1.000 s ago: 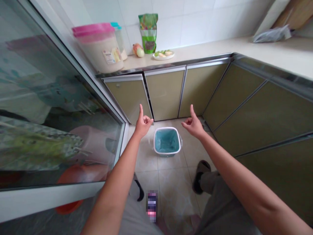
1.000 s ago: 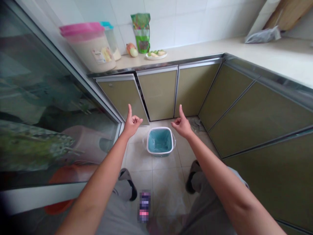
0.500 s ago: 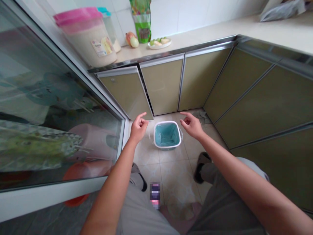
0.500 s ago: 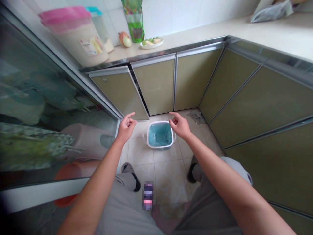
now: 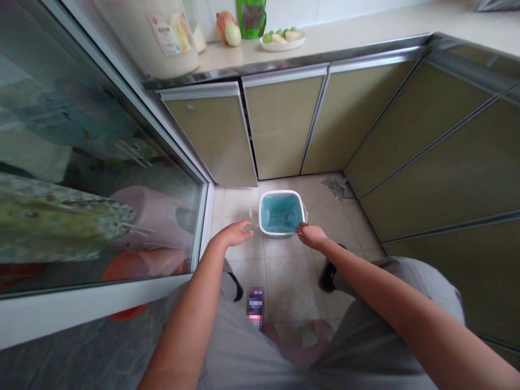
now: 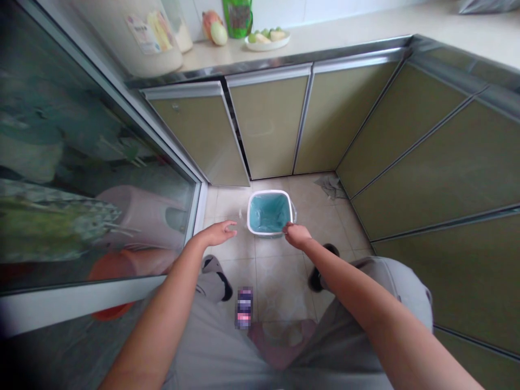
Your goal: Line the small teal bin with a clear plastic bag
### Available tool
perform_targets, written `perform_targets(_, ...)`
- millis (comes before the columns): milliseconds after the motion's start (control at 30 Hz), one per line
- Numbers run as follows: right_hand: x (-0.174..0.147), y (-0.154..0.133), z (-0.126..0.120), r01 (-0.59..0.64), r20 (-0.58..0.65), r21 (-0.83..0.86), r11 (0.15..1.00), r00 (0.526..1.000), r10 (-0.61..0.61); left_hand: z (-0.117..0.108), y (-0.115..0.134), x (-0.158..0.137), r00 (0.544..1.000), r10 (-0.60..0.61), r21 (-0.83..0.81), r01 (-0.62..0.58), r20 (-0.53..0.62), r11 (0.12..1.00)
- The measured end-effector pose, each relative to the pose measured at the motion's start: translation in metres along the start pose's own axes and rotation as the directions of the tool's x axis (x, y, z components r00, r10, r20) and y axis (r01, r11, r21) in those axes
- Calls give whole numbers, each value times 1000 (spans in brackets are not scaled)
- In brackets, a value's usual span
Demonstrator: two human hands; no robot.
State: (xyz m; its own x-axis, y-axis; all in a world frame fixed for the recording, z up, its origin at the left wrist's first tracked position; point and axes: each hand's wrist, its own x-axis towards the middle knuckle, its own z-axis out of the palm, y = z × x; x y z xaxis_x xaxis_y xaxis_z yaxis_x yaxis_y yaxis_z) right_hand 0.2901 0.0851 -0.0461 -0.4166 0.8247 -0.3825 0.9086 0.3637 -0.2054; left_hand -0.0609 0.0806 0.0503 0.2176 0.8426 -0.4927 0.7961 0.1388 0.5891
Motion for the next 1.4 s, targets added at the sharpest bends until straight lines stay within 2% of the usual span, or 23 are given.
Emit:
perform_targets(100,4,-1,2,26,-3,-27,999,1000,-26,0,-5,4,999,-36,83,33,37,996)
perform_targets(200,7,-4,5,27,12,-30,999,1000,-26,-2,-4,9,999,-32,113,31,7,993)
perform_targets(400,7,-8,-5,-5,22,30,1000,1000,4,-7,-4,17,999,7,62,-4,-43,998)
perform_targets(600,-4,-10,-52,-22,8,52,998,1000,22,-12,-8,21,999,5,48,-3,-41,999)
perform_targets(767,-4,-4,-100,6,-133,136,991,991,13,-12,-10,19,999,22,25,-21,-39,999)
perform_targets(967,32,9,-161,87,-346,236,968,938,0,-12,-14,18,997,23,-5,-24,-68,1000)
perform_targets(1067,55,13,-188,60,-422,316,947,903,84,-12,-16,19,998,22,-5,-22,-65,1000)
perform_targets(1167,79,18,-205,-13,-427,460,888,874,234,-11,-16,19,997,26,22,-25,-79,999)
perform_targets(1300,110,28,-211,-102,-419,617,780,797,435,-8,-8,16,998,55,83,-53,-26,995)
perform_targets(1400,130,37,-205,-111,-430,663,741,753,498,-7,-3,13,999,35,132,-40,36,990)
